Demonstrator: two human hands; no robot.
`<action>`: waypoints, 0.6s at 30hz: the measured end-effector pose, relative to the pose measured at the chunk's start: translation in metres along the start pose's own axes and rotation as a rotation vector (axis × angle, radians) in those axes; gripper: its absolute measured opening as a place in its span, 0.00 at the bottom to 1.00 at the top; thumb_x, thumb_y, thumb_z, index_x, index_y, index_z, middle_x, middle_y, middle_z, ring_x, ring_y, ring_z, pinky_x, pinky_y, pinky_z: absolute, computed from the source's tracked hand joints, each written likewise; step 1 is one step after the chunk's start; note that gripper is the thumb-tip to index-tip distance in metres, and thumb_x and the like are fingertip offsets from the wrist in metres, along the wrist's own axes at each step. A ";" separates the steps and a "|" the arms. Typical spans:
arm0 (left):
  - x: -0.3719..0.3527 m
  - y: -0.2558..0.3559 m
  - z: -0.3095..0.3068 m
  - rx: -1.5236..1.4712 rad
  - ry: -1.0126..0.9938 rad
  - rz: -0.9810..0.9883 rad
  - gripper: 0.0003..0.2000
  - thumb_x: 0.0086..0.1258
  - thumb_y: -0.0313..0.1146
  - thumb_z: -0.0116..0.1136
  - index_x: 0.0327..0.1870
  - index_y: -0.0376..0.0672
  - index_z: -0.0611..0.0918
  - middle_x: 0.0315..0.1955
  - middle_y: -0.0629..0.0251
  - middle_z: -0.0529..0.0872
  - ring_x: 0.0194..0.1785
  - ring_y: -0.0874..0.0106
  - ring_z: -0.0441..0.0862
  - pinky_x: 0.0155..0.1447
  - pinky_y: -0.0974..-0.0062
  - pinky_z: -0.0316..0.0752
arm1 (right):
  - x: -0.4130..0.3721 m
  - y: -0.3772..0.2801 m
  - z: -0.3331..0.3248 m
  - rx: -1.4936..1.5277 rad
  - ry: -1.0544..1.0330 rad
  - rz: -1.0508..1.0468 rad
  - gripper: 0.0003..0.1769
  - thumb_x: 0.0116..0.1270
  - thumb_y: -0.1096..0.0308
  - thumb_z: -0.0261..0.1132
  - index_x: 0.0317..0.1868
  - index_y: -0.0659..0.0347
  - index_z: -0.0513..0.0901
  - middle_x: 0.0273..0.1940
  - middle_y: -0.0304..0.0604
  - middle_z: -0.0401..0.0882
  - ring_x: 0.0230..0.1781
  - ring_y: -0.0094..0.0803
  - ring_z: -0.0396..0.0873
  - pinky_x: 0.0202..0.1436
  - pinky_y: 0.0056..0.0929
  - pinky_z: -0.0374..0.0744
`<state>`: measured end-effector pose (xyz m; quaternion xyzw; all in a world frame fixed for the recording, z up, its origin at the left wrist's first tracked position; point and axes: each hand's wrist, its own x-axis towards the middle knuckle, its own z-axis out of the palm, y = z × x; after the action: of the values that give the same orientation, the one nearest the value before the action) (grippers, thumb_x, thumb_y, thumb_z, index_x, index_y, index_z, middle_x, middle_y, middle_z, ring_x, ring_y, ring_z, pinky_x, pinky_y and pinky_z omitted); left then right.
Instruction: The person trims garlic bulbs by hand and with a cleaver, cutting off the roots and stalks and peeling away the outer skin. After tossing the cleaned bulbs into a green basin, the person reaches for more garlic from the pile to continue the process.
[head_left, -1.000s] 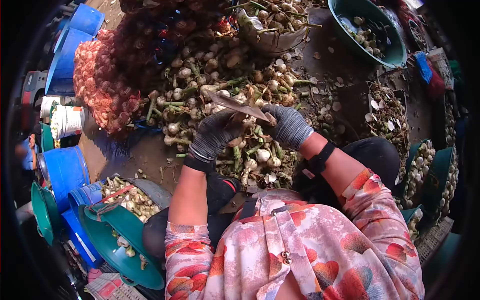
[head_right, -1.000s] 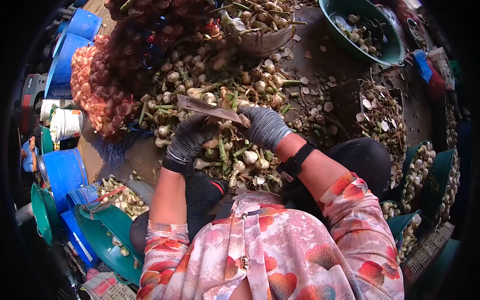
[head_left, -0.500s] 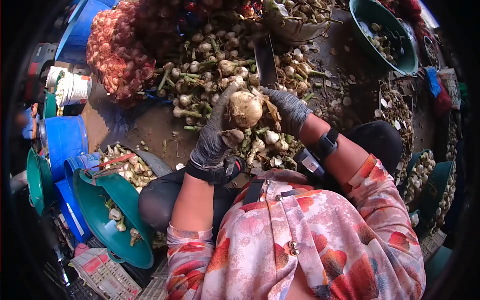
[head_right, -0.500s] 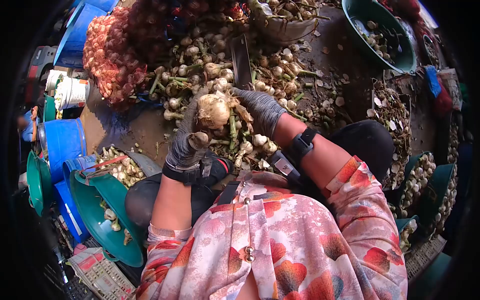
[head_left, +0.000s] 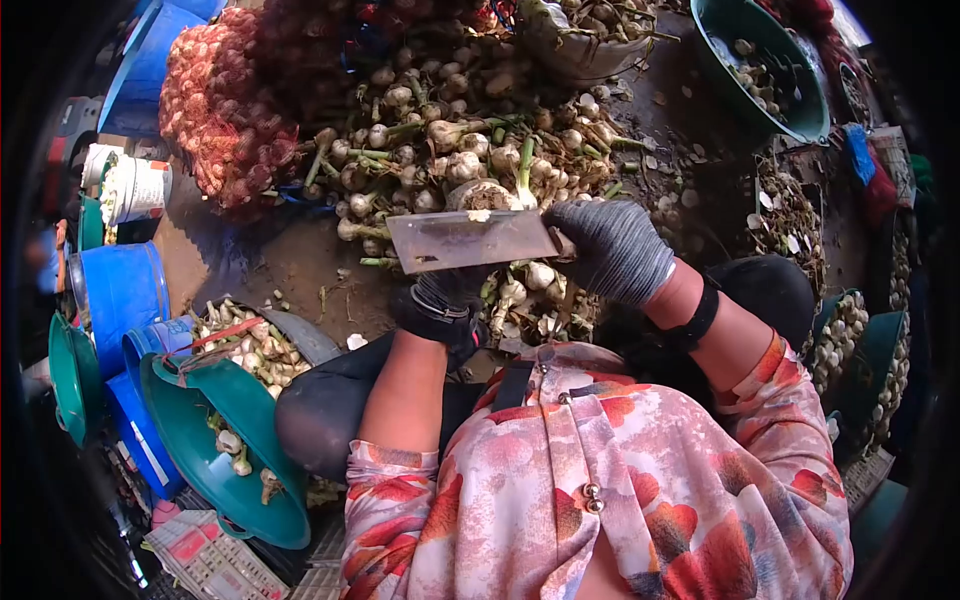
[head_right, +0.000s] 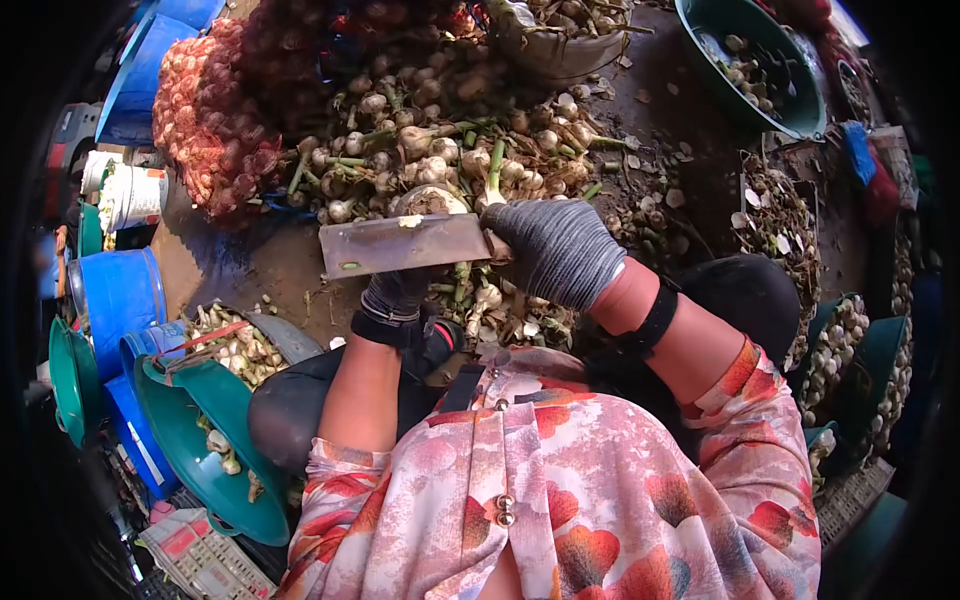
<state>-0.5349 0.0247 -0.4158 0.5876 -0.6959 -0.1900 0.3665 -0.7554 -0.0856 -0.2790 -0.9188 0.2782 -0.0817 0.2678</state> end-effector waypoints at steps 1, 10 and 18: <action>0.003 0.014 -0.003 -0.350 0.019 -0.175 0.32 0.67 0.45 0.64 0.68 0.44 0.66 0.58 0.62 0.77 0.59 0.68 0.77 0.65 0.65 0.71 | -0.003 -0.002 0.002 0.004 -0.031 -0.028 0.12 0.54 0.63 0.67 0.40 0.52 0.79 0.30 0.47 0.81 0.34 0.49 0.82 0.35 0.46 0.78; 0.001 0.029 -0.004 -0.497 0.023 -0.253 0.31 0.67 0.43 0.63 0.67 0.43 0.66 0.59 0.60 0.75 0.59 0.66 0.76 0.65 0.65 0.71 | -0.007 -0.009 0.004 -0.058 -0.163 0.017 0.09 0.58 0.63 0.64 0.38 0.53 0.78 0.28 0.48 0.80 0.32 0.51 0.82 0.32 0.48 0.77; 0.007 0.041 -0.009 -0.662 -0.060 -0.336 0.30 0.66 0.40 0.63 0.66 0.42 0.66 0.60 0.58 0.74 0.60 0.65 0.76 0.65 0.66 0.71 | -0.011 0.009 0.027 -0.084 -0.149 0.026 0.11 0.57 0.63 0.64 0.40 0.53 0.78 0.28 0.48 0.80 0.33 0.50 0.82 0.33 0.47 0.78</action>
<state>-0.5564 0.0292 -0.3799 0.5375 -0.5011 -0.4794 0.4797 -0.7608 -0.0739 -0.3066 -0.9290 0.2727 0.0019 0.2500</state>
